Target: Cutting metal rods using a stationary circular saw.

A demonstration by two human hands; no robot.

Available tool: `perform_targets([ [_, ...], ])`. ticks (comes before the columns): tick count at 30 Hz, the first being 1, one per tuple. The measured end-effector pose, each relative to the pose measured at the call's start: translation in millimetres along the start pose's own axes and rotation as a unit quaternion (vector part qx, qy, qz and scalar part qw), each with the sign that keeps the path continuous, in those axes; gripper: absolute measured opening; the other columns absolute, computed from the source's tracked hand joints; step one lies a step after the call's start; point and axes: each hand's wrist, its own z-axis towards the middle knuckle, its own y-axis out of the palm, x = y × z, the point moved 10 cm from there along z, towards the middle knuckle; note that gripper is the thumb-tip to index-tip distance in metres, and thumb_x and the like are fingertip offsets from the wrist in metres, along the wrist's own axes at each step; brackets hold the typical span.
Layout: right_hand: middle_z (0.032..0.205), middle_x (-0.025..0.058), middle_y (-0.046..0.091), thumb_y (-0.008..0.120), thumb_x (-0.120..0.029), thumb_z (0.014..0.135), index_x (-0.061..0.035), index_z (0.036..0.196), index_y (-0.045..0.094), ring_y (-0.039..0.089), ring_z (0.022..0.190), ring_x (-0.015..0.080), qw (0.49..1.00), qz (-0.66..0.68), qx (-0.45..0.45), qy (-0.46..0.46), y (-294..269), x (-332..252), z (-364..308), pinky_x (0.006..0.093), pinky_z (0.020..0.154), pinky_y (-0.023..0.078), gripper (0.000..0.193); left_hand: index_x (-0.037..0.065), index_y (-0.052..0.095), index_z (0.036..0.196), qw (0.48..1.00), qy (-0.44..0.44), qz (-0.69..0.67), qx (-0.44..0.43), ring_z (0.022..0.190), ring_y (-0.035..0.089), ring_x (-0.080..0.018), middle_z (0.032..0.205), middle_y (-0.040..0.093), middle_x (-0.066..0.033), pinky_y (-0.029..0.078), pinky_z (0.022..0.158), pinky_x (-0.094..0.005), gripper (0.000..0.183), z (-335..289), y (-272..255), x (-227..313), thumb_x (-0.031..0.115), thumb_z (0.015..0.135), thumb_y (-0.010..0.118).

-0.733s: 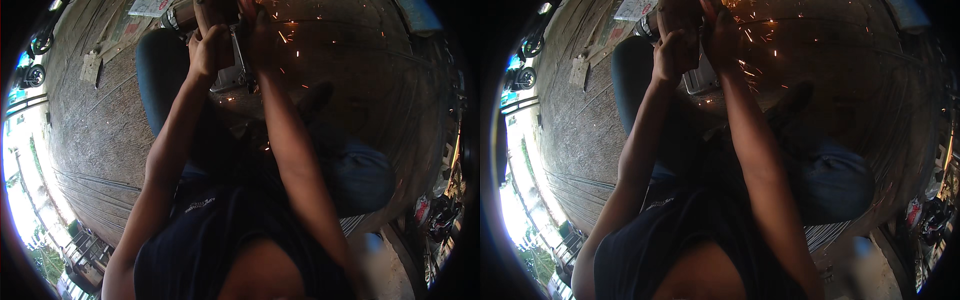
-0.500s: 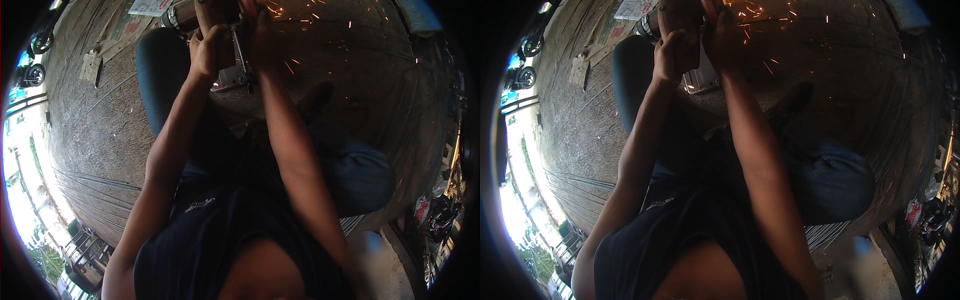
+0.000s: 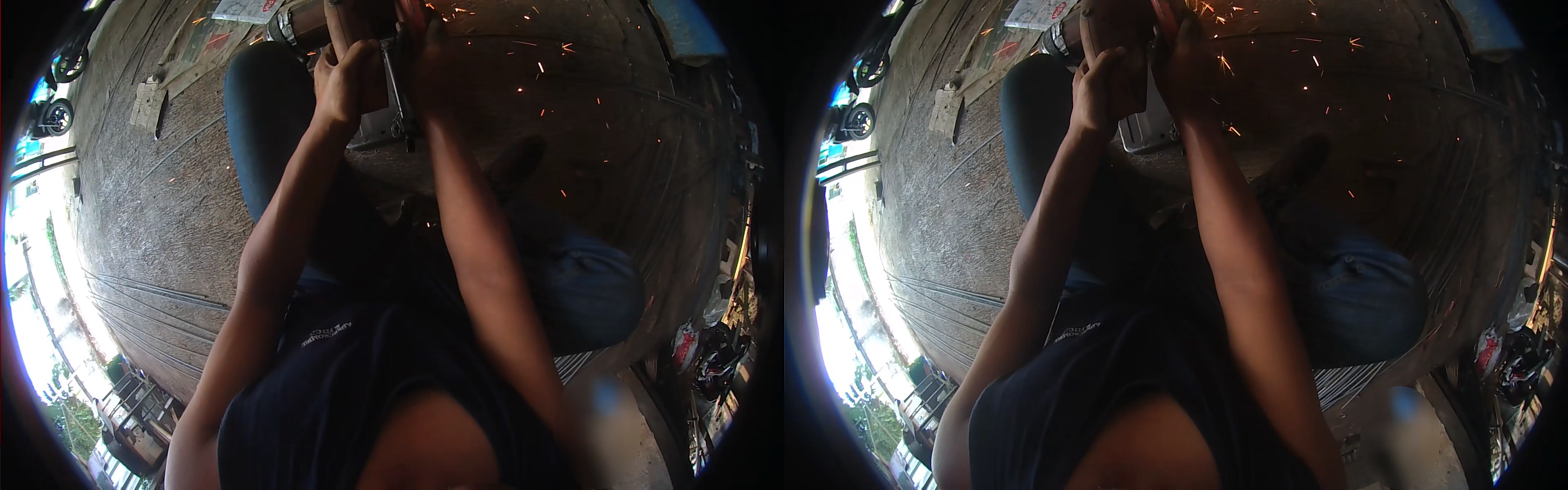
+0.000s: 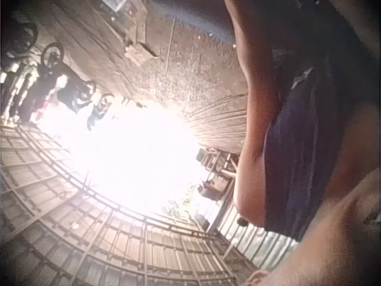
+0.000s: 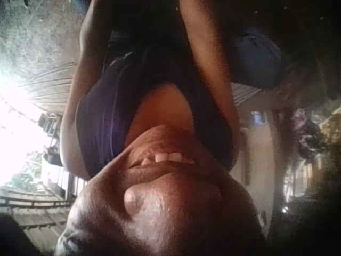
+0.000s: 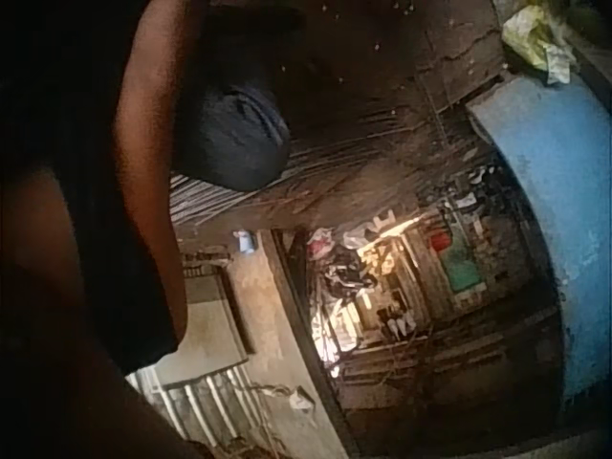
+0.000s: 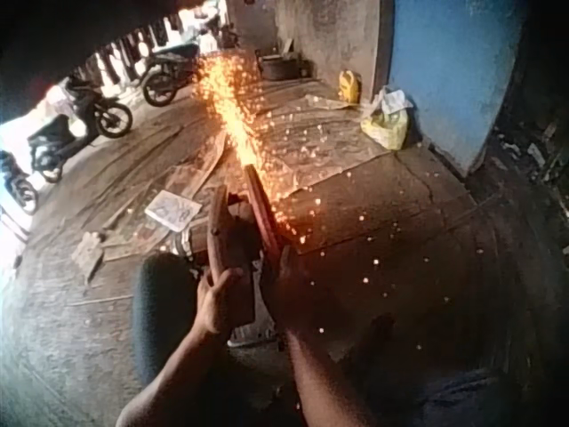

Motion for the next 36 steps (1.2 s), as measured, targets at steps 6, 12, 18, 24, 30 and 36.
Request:
perform_targets([
  [6,0.086,0.0299,0.062,0.037,-0.044,0.095,0.0052,0.109,0.058,0.061,0.076,0.0464,1.000,0.013,-0.011,0.006,7.3,7.9,-3.1,0.0504,0.063,0.050,0.056,-0.001,0.059,0.090,1.000,-0.003,0.025,-0.008,0.065,0.056,-0.0102,0.078,0.059,-0.0037,0.046,0.059,-0.0252,0.032,-0.7,3.4,0.3,0.027,0.075,0.068],
  [12,0.087,0.0296,0.061,0.037,-0.044,0.095,0.0037,0.105,0.058,0.061,0.077,0.0458,0.997,0.036,-0.068,0.031,3.3,-6.3,0.7,0.0510,0.063,0.049,0.053,-0.002,0.059,0.092,1.000,0.005,0.017,0.007,0.067,0.057,-0.0110,0.080,0.060,-0.0051,0.047,0.061,-0.0262,0.035,2.7,-10.2,-3.2,0.027,0.074,0.068],
  [18,0.091,0.0291,0.062,0.038,-0.044,0.095,0.0033,0.109,0.056,0.062,0.082,0.0450,0.997,0.017,-0.069,0.028,9.0,-0.3,-0.1,0.0509,0.069,0.049,0.053,-0.002,0.059,0.095,1.000,-0.008,0.018,0.008,0.071,0.060,-0.0121,0.084,0.061,-0.0062,0.049,0.064,-0.0270,0.037,2.2,-8.1,-7.2,0.027,0.074,0.069],
  [24,0.087,0.0285,0.063,0.040,-0.045,0.094,0.0033,0.111,0.057,0.062,0.080,0.0445,0.999,0.014,0.052,-0.003,11.3,15.0,-3.8,0.0502,0.068,0.050,0.054,-0.002,0.059,0.096,1.000,0.007,0.019,-0.008,0.073,0.059,-0.0124,0.085,0.062,-0.0067,0.049,0.065,-0.0270,0.039,2.4,1.7,-7.3,0.027,0.075,0.069],
  [30,0.081,0.0276,0.063,0.039,-0.047,0.094,0.0047,0.110,0.058,0.062,0.073,0.0458,0.991,-0.028,-0.123,0.046,-4.1,-19.4,0.5,0.0510,0.063,0.050,0.057,-0.003,0.059,0.097,1.000,-0.005,0.021,0.017,0.074,0.059,-0.0123,0.085,0.062,-0.0067,0.048,0.066,-0.0269,0.040,3.3,-22.5,-8.8,0.028,0.074,0.070],
  [36,0.083,0.0270,0.062,0.045,-0.039,0.094,0.0043,0.113,0.056,0.062,0.075,0.0435,0.986,0.136,0.097,-0.019,23.3,27.6,-11.0,0.0465,0.062,0.049,0.049,-0.004,0.058,0.098,1.000,0.005,0.024,-0.014,0.075,0.060,-0.0128,0.086,0.062,-0.0077,0.049,0.067,-0.0273,0.042,4.3,1.1,-11.8,0.028,0.074,0.070],
])
